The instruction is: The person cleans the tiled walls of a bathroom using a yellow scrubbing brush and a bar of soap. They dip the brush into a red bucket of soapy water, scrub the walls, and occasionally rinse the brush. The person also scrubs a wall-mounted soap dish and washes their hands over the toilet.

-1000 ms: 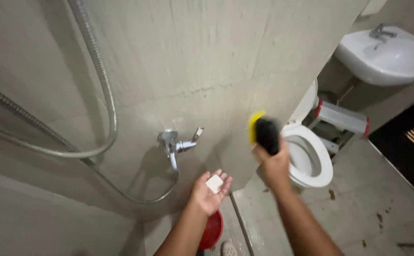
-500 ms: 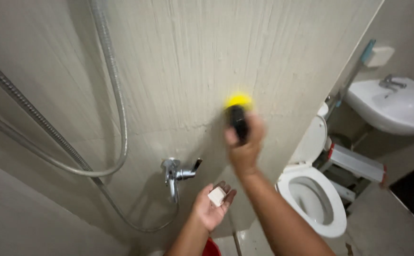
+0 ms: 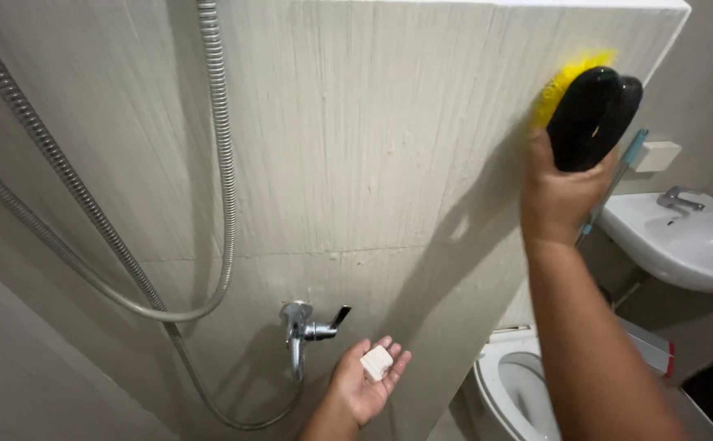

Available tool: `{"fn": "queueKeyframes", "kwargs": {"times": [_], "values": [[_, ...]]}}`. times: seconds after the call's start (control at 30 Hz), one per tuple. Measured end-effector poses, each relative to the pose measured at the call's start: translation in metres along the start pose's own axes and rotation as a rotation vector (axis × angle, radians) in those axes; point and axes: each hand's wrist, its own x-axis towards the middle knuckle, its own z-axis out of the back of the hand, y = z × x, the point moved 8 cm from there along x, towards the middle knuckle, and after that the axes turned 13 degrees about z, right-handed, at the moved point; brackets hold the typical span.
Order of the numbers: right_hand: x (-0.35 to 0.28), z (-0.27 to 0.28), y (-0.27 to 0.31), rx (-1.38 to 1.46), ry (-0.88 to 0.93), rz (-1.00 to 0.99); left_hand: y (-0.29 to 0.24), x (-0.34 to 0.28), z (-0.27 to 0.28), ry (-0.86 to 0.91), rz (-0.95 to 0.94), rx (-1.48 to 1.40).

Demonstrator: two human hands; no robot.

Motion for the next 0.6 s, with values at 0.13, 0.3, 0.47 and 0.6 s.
{"fn": "queueKeyframes", "kwargs": {"times": [0.13, 0.3, 0.47, 0.6], "values": [[-0.049, -0.027, 0.026, -0.035, 0.043, 0.290, -0.004, 0.014, 0.011, 0.005, -0.007, 0.000], [-0.089, -0.050, 0.097, -0.018, 0.454, 0.671, -0.003, 0.036, 0.025, 0.058, -0.002, 0.015], [-0.019, -0.035, 0.077, -0.097, 0.408, 0.806, 0.004, 0.020, 0.011, 0.037, 0.034, 0.033], [0.045, -0.018, 0.035, -0.021, 0.170, 0.309, -0.005, 0.007, 0.013, 0.043, 0.025, 0.021]]}}
